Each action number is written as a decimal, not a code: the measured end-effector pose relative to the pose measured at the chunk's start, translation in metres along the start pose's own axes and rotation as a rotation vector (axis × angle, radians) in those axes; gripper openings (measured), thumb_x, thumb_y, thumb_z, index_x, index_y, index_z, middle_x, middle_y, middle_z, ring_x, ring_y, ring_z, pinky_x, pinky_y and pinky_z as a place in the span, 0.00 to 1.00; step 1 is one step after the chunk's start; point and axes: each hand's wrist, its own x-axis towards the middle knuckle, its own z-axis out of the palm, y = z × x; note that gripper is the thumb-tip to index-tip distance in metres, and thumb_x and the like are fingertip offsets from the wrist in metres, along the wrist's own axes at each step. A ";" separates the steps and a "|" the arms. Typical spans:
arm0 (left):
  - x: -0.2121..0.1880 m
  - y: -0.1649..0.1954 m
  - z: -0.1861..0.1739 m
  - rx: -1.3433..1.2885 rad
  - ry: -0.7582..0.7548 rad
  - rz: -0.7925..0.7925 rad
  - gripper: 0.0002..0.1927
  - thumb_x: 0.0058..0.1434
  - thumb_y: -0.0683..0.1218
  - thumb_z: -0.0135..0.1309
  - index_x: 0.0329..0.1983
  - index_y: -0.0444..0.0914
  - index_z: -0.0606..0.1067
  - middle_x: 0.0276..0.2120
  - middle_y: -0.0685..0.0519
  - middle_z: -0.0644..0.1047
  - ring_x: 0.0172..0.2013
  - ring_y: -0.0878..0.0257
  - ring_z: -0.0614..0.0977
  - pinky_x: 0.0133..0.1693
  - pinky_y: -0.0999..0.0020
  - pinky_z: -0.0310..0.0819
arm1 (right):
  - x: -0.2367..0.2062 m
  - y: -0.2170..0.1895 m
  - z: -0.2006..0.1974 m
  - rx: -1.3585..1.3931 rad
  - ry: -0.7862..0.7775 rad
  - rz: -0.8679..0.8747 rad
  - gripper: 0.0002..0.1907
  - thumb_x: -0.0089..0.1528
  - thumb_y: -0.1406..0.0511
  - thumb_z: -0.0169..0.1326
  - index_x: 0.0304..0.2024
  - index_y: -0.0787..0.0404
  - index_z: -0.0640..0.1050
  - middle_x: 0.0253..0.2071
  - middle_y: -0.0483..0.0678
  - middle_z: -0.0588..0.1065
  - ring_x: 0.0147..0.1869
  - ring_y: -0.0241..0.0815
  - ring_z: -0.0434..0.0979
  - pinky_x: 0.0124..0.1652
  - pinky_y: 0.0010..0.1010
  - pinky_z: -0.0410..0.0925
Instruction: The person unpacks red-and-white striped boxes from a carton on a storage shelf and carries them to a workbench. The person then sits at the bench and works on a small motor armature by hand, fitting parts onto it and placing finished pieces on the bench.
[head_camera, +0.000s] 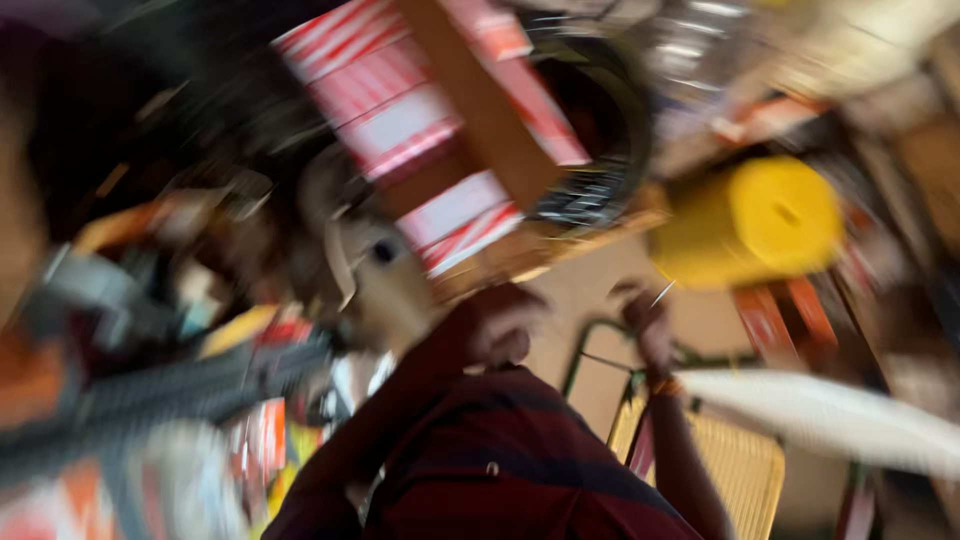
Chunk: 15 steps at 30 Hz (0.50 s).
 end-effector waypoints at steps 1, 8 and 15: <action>-0.010 -0.013 -0.018 0.009 0.181 -0.070 0.15 0.66 0.43 0.55 0.56 0.39 0.77 0.51 0.48 0.79 0.52 0.55 0.80 0.54 0.60 0.75 | 0.052 -0.041 0.018 -0.109 -0.010 -0.039 0.23 0.75 0.51 0.42 0.41 0.65 0.73 0.20 0.38 0.63 0.23 0.28 0.59 0.23 0.24 0.55; -0.061 -0.114 -0.108 -0.053 0.977 -0.347 0.12 0.71 0.51 0.55 0.50 0.39 0.79 0.40 0.56 0.83 0.42 0.70 0.83 0.45 0.72 0.76 | 0.198 -0.274 0.143 0.193 -0.403 -0.332 0.23 0.76 0.47 0.45 0.59 0.57 0.74 0.37 0.38 0.71 0.27 0.28 0.60 0.28 0.22 0.56; -0.028 -0.245 -0.105 -0.254 0.936 -0.408 0.39 0.61 0.52 0.64 0.71 0.40 0.60 0.59 0.44 0.71 0.56 0.53 0.72 0.51 0.56 0.70 | 0.203 -0.287 0.277 -0.513 -0.680 -0.441 0.41 0.63 0.61 0.59 0.78 0.53 0.62 0.53 0.53 0.76 0.45 0.47 0.78 0.47 0.38 0.72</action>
